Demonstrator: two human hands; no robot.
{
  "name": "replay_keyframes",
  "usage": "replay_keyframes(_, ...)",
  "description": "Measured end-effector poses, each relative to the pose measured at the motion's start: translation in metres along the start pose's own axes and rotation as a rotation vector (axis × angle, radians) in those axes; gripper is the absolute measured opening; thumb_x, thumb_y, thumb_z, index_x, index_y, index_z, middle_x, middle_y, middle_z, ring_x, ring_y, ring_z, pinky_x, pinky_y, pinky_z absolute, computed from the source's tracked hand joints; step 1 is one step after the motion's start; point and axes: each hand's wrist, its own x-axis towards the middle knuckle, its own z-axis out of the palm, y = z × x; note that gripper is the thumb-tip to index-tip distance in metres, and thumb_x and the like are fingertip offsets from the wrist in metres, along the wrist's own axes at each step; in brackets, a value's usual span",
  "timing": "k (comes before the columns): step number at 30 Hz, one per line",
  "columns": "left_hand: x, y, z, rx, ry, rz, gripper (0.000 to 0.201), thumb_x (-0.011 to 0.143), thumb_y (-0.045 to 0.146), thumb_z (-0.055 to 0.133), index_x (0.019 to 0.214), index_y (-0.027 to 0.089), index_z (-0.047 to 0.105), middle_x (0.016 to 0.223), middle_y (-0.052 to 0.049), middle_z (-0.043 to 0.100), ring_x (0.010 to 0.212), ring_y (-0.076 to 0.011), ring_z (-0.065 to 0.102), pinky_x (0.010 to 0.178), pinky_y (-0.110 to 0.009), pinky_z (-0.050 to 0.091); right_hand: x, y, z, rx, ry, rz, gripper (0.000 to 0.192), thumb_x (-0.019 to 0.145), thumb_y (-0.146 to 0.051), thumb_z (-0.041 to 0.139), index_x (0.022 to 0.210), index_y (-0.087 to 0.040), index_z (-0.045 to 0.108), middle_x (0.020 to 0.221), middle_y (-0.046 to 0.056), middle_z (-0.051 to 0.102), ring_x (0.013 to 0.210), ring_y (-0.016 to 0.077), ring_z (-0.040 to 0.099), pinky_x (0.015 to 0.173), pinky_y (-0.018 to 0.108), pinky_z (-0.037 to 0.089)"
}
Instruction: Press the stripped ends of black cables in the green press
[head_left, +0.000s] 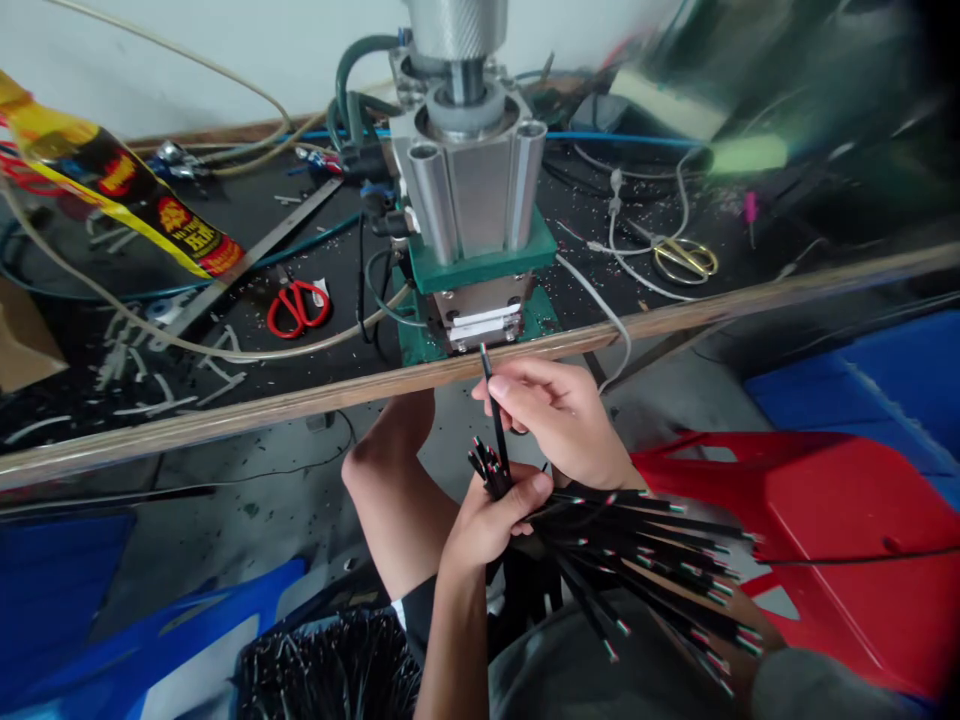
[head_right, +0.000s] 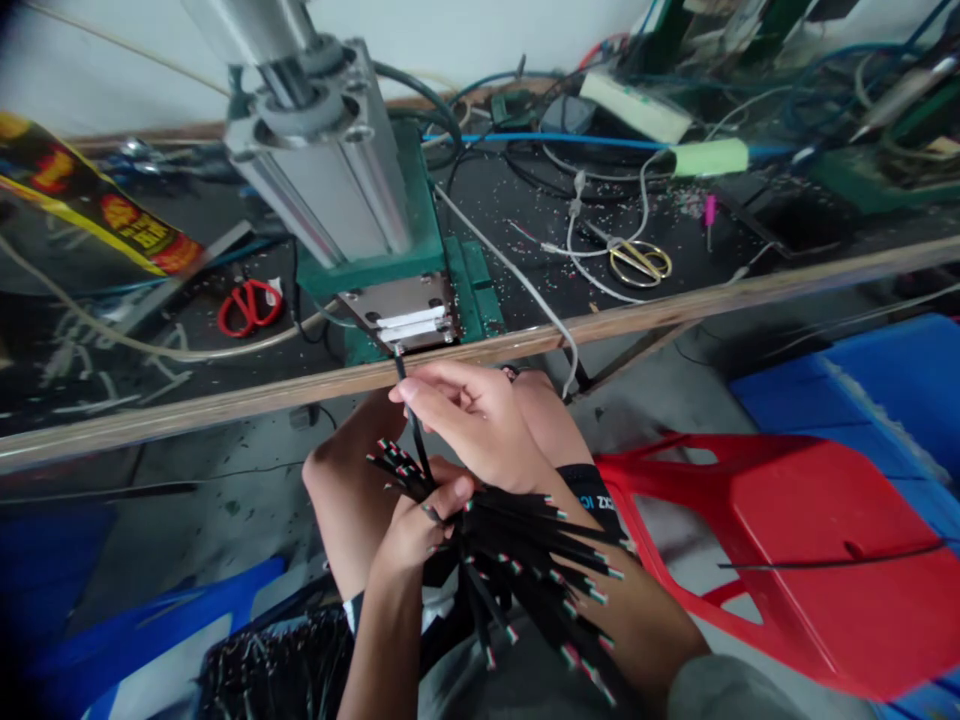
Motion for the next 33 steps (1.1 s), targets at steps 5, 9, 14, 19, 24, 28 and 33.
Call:
replay_keyframes(5, 0.005, 0.001, -0.005, -0.045, -0.003, 0.001, 0.061, 0.080, 0.072, 0.087, 0.061, 0.018, 0.068, 0.048, 0.005, 0.042, 0.044, -0.0083, 0.032, 0.044, -0.027, 0.020, 0.010, 0.001, 0.004, -0.020, 0.030, 0.013, 0.041, 0.097, -0.057, 0.080, 0.081, -0.020, 0.075, 0.066, -0.003, 0.063, 0.059, 0.0112, 0.051, 0.055, 0.026, 0.042)
replay_keyframes(9, 0.008, 0.002, -0.009, -0.048, 0.067, -0.009, 0.057, 0.082, 0.072, 0.086, 0.070, 0.017, 0.076, 0.054, 0.003, 0.050, 0.047, -0.0096, 0.039, 0.046, -0.026, 0.027, 0.024, 0.003, 0.010, -0.025, 0.050, 0.044, 0.050, 0.096, -0.065, 0.079, 0.074, -0.021, 0.068, 0.068, -0.001, 0.066, 0.061, 0.0123, 0.055, 0.054, 0.026, 0.043)
replay_keyframes(14, 0.011, 0.013, -0.011, -0.107, 0.016, 0.027, 0.048, 0.086, 0.063, 0.089, 0.069, 0.020, 0.077, 0.050, 0.006, 0.043, 0.043, -0.0080, 0.031, 0.043, -0.026, 0.021, 0.031, 0.005, 0.017, 0.006, 0.095, 0.036, 0.047, 0.099, -0.060, 0.079, 0.074, -0.022, 0.070, 0.071, 0.001, 0.071, 0.063, 0.0132, 0.061, 0.057, 0.026, 0.049)
replay_keyframes(19, 0.010, 0.021, -0.011, -0.139, -0.065, 0.073, 0.051, 0.093, 0.057, 0.086, 0.062, 0.020, 0.070, 0.050, 0.006, 0.041, 0.044, -0.0070, 0.030, 0.043, -0.026, 0.022, 0.033, 0.001, 0.021, 0.054, 0.144, 0.091, 0.042, 0.096, -0.049, 0.085, 0.069, -0.021, 0.067, 0.066, -0.002, 0.060, 0.065, 0.0137, 0.066, 0.061, 0.025, 0.055)
replay_keyframes(24, 0.009, 0.025, -0.007, -0.173, -0.051, 0.075, 0.054, 0.089, 0.058, 0.090, 0.059, 0.019, 0.067, 0.051, 0.007, 0.037, 0.045, -0.0059, 0.027, 0.042, -0.025, 0.019, 0.034, -0.002, 0.022, 0.063, 0.169, 0.098, 0.041, 0.103, -0.038, 0.075, 0.069, -0.019, 0.067, 0.070, 0.001, 0.065, 0.072, 0.0137, 0.071, 0.065, 0.023, 0.059)
replay_keyframes(28, 0.011, 0.025, -0.007, -0.174, -0.051, 0.082, 0.051, 0.089, 0.058, 0.089, 0.062, 0.020, 0.069, 0.050, 0.007, 0.035, 0.044, -0.0055, 0.025, 0.040, -0.024, 0.019, 0.036, -0.001, 0.023, 0.081, 0.171, 0.103, 0.039, 0.100, -0.036, 0.076, 0.067, -0.018, 0.067, 0.068, 0.001, 0.066, 0.079, 0.0164, 0.078, 0.067, 0.022, 0.060)
replay_keyframes(33, 0.013, 0.021, -0.010, -0.168, -0.089, 0.095, 0.056, 0.092, 0.054, 0.087, 0.057, 0.019, 0.060, 0.050, 0.007, 0.035, 0.044, -0.0058, 0.027, 0.040, -0.024, 0.020, 0.037, 0.001, 0.024, 0.095, 0.201, 0.067, 0.039, 0.097, -0.034, 0.076, 0.063, -0.019, 0.066, 0.065, -0.002, 0.064, 0.083, 0.0188, 0.083, 0.075, 0.023, 0.064)
